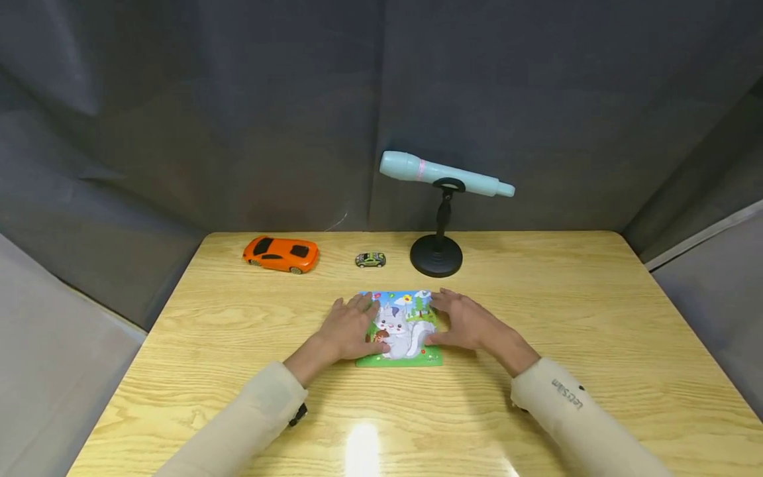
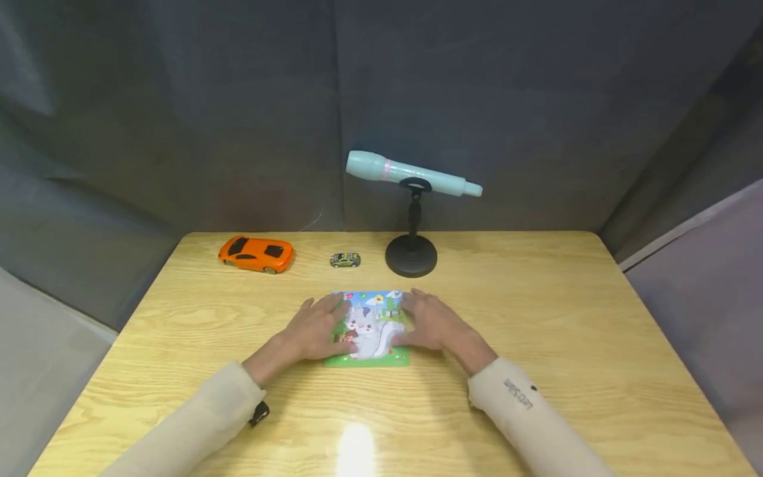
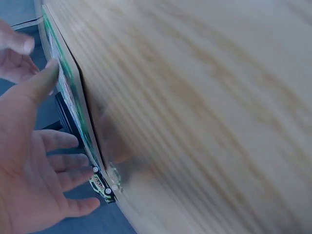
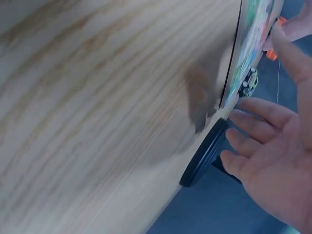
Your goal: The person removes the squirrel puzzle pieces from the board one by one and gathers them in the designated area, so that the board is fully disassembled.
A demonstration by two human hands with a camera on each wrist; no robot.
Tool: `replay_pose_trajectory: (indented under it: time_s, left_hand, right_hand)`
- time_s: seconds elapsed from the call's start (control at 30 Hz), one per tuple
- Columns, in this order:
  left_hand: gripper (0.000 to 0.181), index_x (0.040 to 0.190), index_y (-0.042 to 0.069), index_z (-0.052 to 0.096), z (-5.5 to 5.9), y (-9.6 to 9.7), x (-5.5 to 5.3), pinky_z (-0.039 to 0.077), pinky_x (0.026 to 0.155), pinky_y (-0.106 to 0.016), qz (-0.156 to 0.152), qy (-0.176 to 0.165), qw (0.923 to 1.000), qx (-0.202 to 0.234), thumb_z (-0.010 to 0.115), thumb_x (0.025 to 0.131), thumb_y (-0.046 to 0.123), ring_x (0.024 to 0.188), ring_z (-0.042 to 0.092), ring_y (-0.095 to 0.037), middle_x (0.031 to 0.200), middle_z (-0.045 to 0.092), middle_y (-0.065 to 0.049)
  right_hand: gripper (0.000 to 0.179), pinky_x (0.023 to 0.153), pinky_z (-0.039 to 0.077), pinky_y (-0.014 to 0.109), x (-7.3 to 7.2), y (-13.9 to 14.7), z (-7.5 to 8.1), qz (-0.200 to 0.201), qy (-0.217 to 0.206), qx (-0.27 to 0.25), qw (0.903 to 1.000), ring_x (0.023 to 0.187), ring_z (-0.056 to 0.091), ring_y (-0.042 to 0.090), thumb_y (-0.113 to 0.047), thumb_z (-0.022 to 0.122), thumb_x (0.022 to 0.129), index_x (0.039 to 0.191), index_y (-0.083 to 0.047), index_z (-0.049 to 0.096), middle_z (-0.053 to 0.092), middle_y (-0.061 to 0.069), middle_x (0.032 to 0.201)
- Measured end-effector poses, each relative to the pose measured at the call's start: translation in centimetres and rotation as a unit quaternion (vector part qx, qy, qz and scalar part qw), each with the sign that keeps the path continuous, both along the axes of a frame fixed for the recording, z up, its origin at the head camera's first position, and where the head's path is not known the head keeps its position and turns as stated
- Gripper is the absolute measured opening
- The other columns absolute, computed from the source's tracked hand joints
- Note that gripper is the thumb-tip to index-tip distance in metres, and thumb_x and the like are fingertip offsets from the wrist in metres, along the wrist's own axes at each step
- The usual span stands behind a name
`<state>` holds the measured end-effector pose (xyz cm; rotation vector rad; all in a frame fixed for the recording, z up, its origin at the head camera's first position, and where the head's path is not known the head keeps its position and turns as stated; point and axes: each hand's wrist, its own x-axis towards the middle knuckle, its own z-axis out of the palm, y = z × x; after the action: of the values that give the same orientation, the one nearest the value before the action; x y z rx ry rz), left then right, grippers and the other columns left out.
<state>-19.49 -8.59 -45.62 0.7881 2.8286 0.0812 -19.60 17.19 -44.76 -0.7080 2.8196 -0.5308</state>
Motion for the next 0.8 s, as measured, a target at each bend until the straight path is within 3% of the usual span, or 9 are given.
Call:
replay_pose_trajectory:
  time_s: [0.17,0.37,0.53,0.8]
  left_hand:
    - [0.083,0.146,0.011,0.037,0.1,0.8,0.1,0.025,0.114,-0.057,-0.045,-0.004,0.9984,0.035,0.053,0.085,0.064,0.146,0.023,-0.029,0.157,0.024,-0.013]
    - [0.077,0.145,0.018,0.040,-0.1,1.8,0.4,0.025,0.115,-0.054,-0.100,-0.028,0.9932,0.052,0.055,0.085,0.063,0.146,0.021,-0.028,0.158,0.023,-0.012]
    - [0.077,0.145,0.021,0.040,-0.2,2.1,0.5,0.025,0.116,-0.048,-0.106,-0.041,0.9928,0.037,0.058,0.083,0.063,0.147,0.020,-0.028,0.158,0.022,-0.011]
    - [0.077,0.146,0.022,0.038,-0.4,2.2,0.4,0.025,0.117,-0.047,-0.114,-0.045,0.9923,0.017,0.058,0.084,0.062,0.147,0.019,-0.025,0.159,0.019,-0.010]
  right_hand:
    - [0.058,0.103,0.042,0.049,-1.2,0.3,0.2,-0.035,0.047,-0.044,0.9973,0.123,0.052,0.038,-0.031,0.077,0.078,0.121,0.005,0.061,0.058,0.022,0.128]
    - [0.046,0.085,0.051,0.041,-2.6,-0.1,-0.2,-0.081,-0.002,-0.060,0.9949,0.096,0.061,0.027,-0.023,0.074,0.083,0.118,0.004,0.062,0.065,0.015,0.106]
    - [0.039,0.065,0.043,0.026,-3.5,-1.0,-0.6,-0.104,-0.059,-0.085,0.9892,0.071,0.051,0.014,-0.019,0.071,0.085,0.116,0.003,0.063,0.062,0.005,0.085]
    - [0.035,0.064,0.041,0.024,-3.9,-1.9,-0.7,-0.113,-0.067,-0.080,0.9881,0.069,0.050,0.012,-0.020,0.073,0.083,0.111,0.000,0.066,0.060,0.002,0.079]
